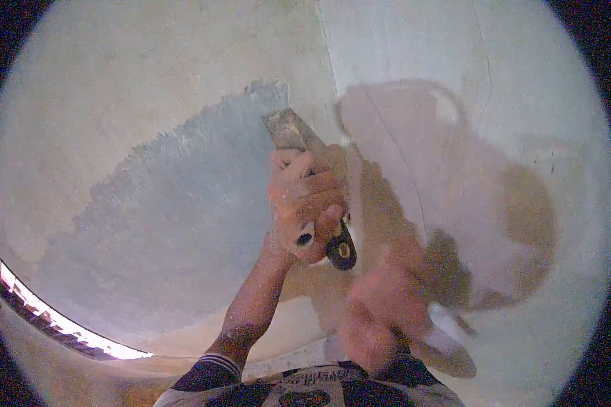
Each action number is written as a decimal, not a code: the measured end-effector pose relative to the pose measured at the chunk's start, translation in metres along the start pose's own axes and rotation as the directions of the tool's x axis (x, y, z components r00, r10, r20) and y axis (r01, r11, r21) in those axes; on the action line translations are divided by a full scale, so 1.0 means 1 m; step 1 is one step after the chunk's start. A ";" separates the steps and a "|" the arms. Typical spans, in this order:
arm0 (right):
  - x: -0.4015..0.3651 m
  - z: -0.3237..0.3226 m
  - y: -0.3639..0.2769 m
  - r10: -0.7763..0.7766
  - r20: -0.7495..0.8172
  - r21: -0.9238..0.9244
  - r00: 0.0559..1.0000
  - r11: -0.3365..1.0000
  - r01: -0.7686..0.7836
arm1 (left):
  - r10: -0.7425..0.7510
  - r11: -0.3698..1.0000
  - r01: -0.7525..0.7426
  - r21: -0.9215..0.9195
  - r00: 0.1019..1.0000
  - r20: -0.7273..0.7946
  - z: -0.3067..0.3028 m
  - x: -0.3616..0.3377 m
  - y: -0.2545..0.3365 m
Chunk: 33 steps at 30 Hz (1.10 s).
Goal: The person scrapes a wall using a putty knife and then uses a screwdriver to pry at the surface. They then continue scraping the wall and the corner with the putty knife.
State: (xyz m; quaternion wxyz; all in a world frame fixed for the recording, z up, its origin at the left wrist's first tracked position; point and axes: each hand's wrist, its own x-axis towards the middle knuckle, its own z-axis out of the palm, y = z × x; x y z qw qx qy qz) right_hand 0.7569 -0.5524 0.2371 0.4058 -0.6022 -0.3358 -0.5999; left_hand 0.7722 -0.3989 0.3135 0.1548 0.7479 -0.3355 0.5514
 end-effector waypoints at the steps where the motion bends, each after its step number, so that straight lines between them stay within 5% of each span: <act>1: -0.001 0.007 0.001 0.005 -0.021 0.051 1.000 0.999 -0.004 | 0.002 1.000 -0.002 0.014 1.000 0.000 0.001 -0.003 0.001; 5: -0.006 0.040 0.010 0.040 -0.105 0.236 0.994 0.972 -0.014 | 0.028 0.997 -0.033 0.076 0.998 0.060 -0.010 0.007 -0.017; 8: -0.007 0.043 0.051 -0.187 -0.394 0.175 0.900 0.946 0.273 | 0.048 0.999 -0.048 -0.016 0.999 0.000 -0.007 0.014 -0.006; 9: -0.015 0.017 0.033 0.066 -0.347 0.481 0.936 0.869 0.117 | 0.047 0.999 -0.047 -0.019 0.999 -0.025 -0.006 0.012 -0.002; 12: 0.008 0.035 0.022 -0.052 -0.321 0.140 0.945 0.985 0.102 | 0.032 0.999 -0.033 -0.038 0.999 -0.042 -0.001 0.009 -0.001; 13: 0.023 0.038 0.015 0.039 -0.205 0.252 0.978 0.968 0.014 | 0.015 0.998 -0.014 -0.054 1.000 0.006 -0.005 0.009 -0.006; 16: 0.011 0.057 0.021 0.059 -0.327 0.245 0.943 0.969 0.024 | 0.039 0.999 -0.040 0.015 0.997 0.069 -0.003 0.021 -0.011; 17: 0.024 0.046 0.013 0.070 -0.243 0.274 0.967 0.962 -0.001 | 0.045 0.997 -0.050 0.051 0.995 0.091 -0.003 0.021 -0.007; 20: 0.018 0.049 0.003 0.101 -0.091 0.469 0.991 0.882 -0.047 | -0.016 1.000 0.014 -0.021 0.997 -0.074 0.005 0.000 -0.008; 23: 0.016 0.049 -0.001 0.297 -0.064 0.587 0.953 0.783 -0.204 | 0.053 0.998 -0.055 0.032 0.997 0.054 -0.004 0.015 -0.006; 29: 0.015 0.051 -0.008 0.282 -0.051 0.492 0.958 0.842 -0.221 | 0.004 0.998 -0.005 0.058 1.000 0.019 -0.001 -0.010 -0.007; 33: 0.034 0.045 -0.011 0.382 0.062 0.558 0.922 0.753 -0.350 | 0.065 0.990 -0.056 0.128 0.996 -0.067 -0.003 0.012 -0.008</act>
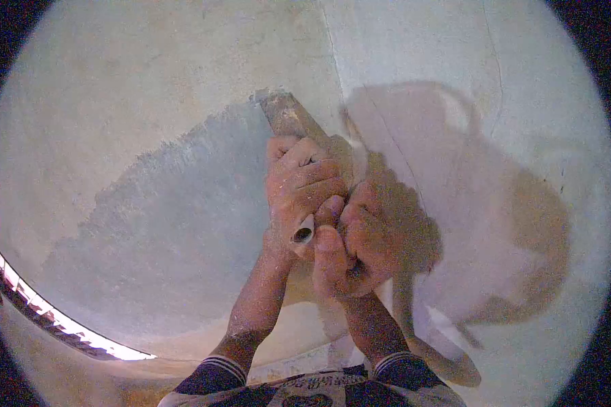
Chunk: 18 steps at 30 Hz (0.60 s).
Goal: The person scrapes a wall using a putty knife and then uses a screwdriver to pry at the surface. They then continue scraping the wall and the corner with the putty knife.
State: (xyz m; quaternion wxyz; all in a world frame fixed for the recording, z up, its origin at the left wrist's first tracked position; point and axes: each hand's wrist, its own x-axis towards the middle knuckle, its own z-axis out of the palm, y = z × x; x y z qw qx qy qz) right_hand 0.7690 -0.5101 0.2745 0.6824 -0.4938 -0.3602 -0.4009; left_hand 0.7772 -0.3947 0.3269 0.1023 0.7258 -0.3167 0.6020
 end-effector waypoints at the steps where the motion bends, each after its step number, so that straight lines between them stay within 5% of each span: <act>1: 0.001 0.000 -0.001 -0.001 0.013 0.033 1.000 0.999 0.001 | -0.016 1.000 0.015 -0.020 1.000 -0.023 0.000 -0.003 0.000; 5: -0.016 0.006 0.024 -0.225 0.014 0.202 0.974 0.955 0.217 | -0.104 0.994 0.105 -0.023 0.993 0.058 -0.010 -0.025 0.006; 8: 0.006 0.021 0.006 -0.253 -0.037 0.213 0.967 0.943 0.255 | 0.080 0.995 -0.088 -0.056 0.988 -0.133 -0.005 -0.003 -0.014; 11: 0.005 0.022 0.009 -0.337 0.040 0.257 0.941 0.913 0.317 | -0.006 0.999 0.002 -0.050 0.998 -0.067 -0.014 -0.017 -0.005; 14: 0.008 0.020 0.002 -0.304 0.048 0.341 0.951 0.900 0.271 | -0.065 0.997 0.064 -0.032 0.998 -0.015 -0.017 -0.026 0.002; 18: 0.024 0.031 -0.047 -0.056 -0.029 0.309 0.998 0.949 0.062 | 0.038 0.996 -0.051 -0.070 0.984 -0.175 -0.008 -0.011 -0.009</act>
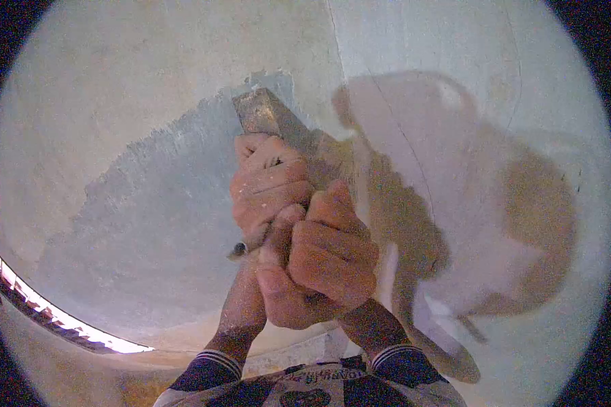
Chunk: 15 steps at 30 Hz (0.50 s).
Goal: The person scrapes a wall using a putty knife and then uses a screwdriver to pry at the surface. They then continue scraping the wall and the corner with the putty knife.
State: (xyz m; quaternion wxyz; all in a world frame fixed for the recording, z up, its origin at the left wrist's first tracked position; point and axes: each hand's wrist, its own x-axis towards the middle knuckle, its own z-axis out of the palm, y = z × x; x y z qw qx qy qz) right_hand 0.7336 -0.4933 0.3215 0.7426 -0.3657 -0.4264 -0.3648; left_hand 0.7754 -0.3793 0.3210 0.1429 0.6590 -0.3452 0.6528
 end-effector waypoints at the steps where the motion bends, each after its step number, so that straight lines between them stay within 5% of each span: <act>1: -0.004 -0.003 0.000 0.018 0.021 -0.037 1.000 0.999 -0.017 | -0.041 0.999 0.041 -0.010 0.999 0.016 -0.005 -0.005 0.003; 4: -0.049 -0.042 0.047 -0.081 0.223 -0.147 0.972 0.982 0.115 | -0.038 0.999 0.038 -0.029 0.999 0.030 -0.007 0.001 -0.002; 8: -0.011 -0.020 0.043 -0.141 0.104 -0.159 0.984 0.975 0.157 | -0.001 1.000 0.001 -0.016 0.999 0.034 -0.003 0.013 -0.013; 12: -0.029 -0.028 0.032 -0.112 0.209 -0.136 0.972 0.980 0.142 | -0.084 0.995 0.088 -0.051 0.993 0.077 -0.009 -0.018 0.008; 15: -0.025 -0.027 0.033 -0.135 0.181 -0.151 0.974 0.975 0.163 | -0.020 0.999 0.022 -0.047 0.999 0.047 -0.006 -0.002 -0.002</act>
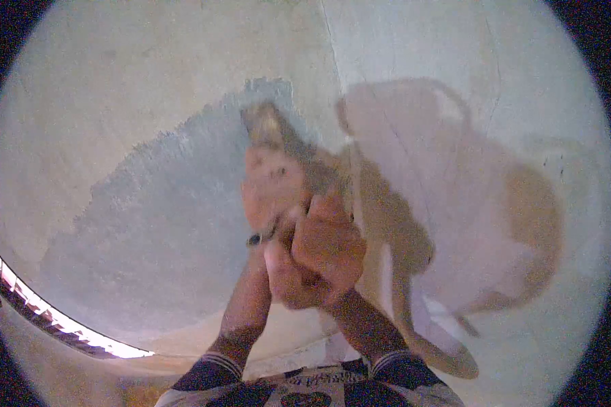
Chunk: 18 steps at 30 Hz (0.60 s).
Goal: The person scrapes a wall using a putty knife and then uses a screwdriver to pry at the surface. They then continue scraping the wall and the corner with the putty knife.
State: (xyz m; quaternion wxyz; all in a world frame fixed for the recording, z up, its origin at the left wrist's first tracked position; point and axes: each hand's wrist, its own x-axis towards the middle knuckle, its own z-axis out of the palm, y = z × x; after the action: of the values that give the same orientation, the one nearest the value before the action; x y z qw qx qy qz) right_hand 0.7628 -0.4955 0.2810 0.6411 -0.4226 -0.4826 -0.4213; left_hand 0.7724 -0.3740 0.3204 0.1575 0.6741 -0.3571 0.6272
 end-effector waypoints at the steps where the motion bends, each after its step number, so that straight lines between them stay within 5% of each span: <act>1: 0.012 0.005 0.004 -0.005 -0.042 -0.010 0.999 1.000 0.005 | 0.037 0.999 -0.037 0.003 0.999 -0.019 0.004 0.005 -0.009; 4: 0.021 0.004 0.001 0.011 -0.048 -0.013 0.999 1.000 -0.012 | 0.057 0.998 -0.056 0.011 0.997 -0.056 0.014 -0.005 -0.019; 8: -0.005 -0.003 -0.009 0.022 0.054 0.014 0.998 1.000 -0.023 | -0.119 0.991 0.123 -0.056 0.990 0.080 -0.005 -0.016 0.015; 14: 0.020 0.001 0.000 0.023 -0.032 -0.035 0.999 0.999 -0.024 | -0.070 0.978 0.055 0.203 0.995 0.067 0.005 0.013 0.003; 18: 0.005 -0.004 -0.002 0.011 0.042 0.011 0.999 1.000 -0.012 | -0.056 0.997 0.060 -0.038 0.992 0.110 -0.001 -0.005 0.004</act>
State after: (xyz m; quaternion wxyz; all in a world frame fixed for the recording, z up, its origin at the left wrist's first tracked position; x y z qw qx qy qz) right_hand 0.7624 -0.5006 0.2857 0.6357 -0.4304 -0.4960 -0.4058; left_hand 0.7693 -0.3745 0.3147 0.1695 0.7140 -0.3582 0.5772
